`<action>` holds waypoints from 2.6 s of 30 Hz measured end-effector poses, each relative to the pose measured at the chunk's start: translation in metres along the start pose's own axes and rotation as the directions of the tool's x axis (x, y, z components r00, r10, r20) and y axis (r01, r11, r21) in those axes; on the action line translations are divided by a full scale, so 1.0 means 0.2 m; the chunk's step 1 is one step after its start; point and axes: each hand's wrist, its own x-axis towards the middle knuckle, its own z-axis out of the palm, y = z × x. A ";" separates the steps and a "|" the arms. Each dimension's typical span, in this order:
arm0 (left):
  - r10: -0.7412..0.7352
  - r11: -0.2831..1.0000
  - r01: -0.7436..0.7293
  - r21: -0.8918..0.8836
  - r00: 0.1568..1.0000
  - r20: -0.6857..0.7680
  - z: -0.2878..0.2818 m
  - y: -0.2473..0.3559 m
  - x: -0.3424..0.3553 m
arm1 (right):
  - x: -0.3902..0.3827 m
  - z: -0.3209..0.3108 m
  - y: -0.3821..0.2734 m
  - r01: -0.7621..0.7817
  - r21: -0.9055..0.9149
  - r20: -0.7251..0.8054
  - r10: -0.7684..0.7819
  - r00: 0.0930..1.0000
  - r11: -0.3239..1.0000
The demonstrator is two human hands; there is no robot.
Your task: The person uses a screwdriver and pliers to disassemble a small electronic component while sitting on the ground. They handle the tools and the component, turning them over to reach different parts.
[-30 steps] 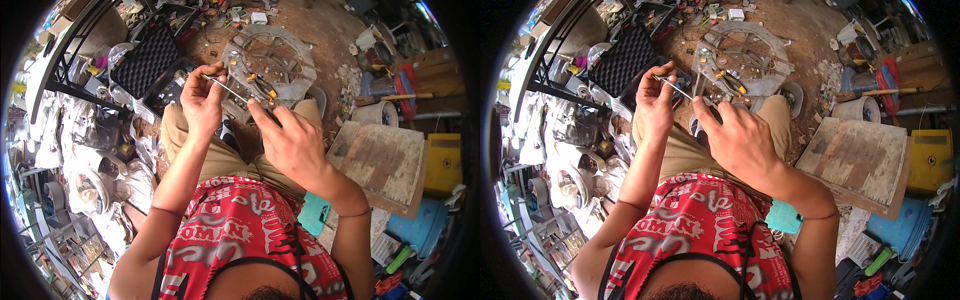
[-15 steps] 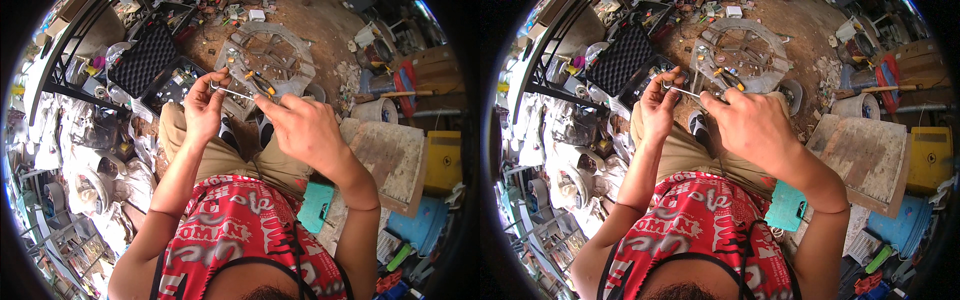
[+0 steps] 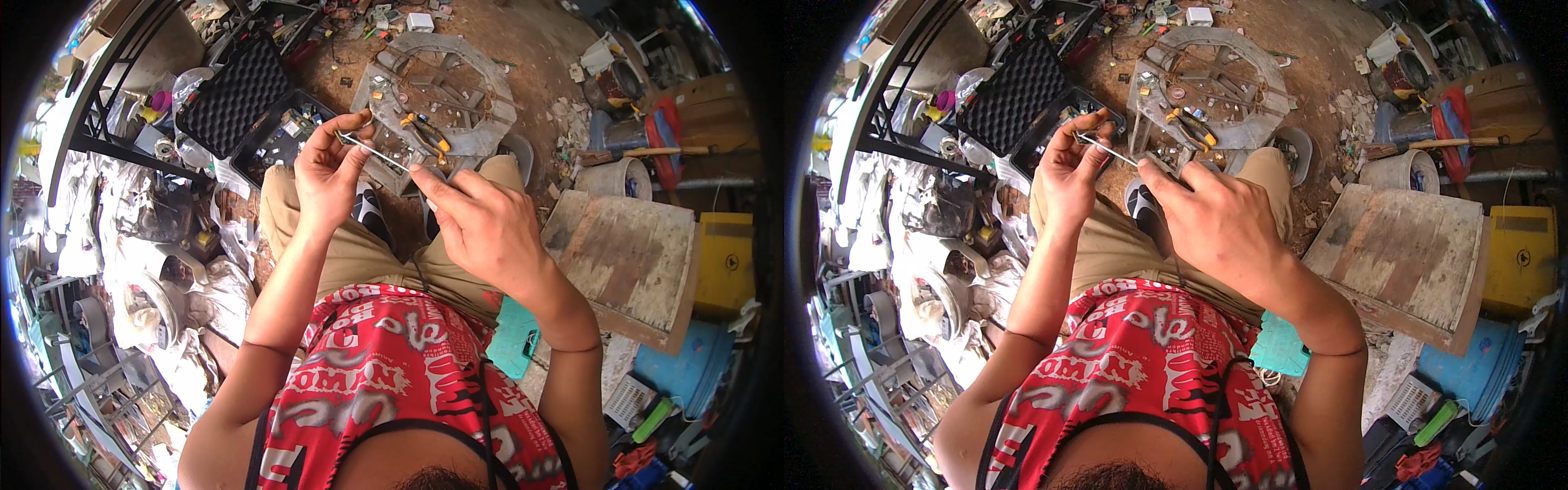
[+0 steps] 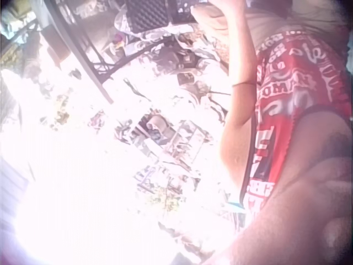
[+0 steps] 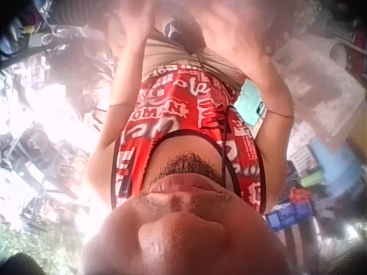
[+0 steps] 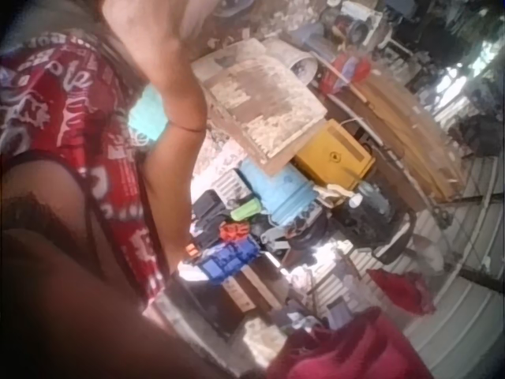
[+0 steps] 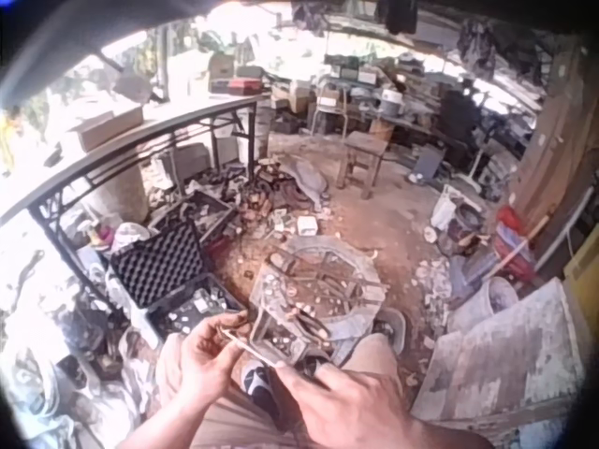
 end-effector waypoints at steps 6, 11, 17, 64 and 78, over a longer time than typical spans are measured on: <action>0.140 0.976 -0.133 0.170 0.990 -0.030 0.00 -0.03 0.01 | -0.03 0.09 0.01 0.006 0.031 -0.076 -0.004 0.997 1.000; 0.083 0.992 -0.083 0.096 0.997 -0.003 -0.02 -0.05 -0.02 | 0.00 0.04 0.04 -0.020 0.028 0.023 0.020 1.000 0.999; 0.034 0.993 -0.034 0.116 0.999 0.006 -0.03 -0.04 -0.02 | 0.06 -0.01 0.12 0.036 0.094 0.047 -0.041 0.998 0.995; -0.097 0.978 0.151 -0.144 0.939 0.331 -0.04 -0.08 -0.04 | 0.14 0.23 0.18 -0.020 0.591 -0.186 0.161 0.969 0.806; -0.151 0.981 0.177 -0.083 0.954 0.259 -0.02 0.01 -0.10 | 0.20 0.33 0.18 0.095 0.532 -0.238 0.041 0.971 0.842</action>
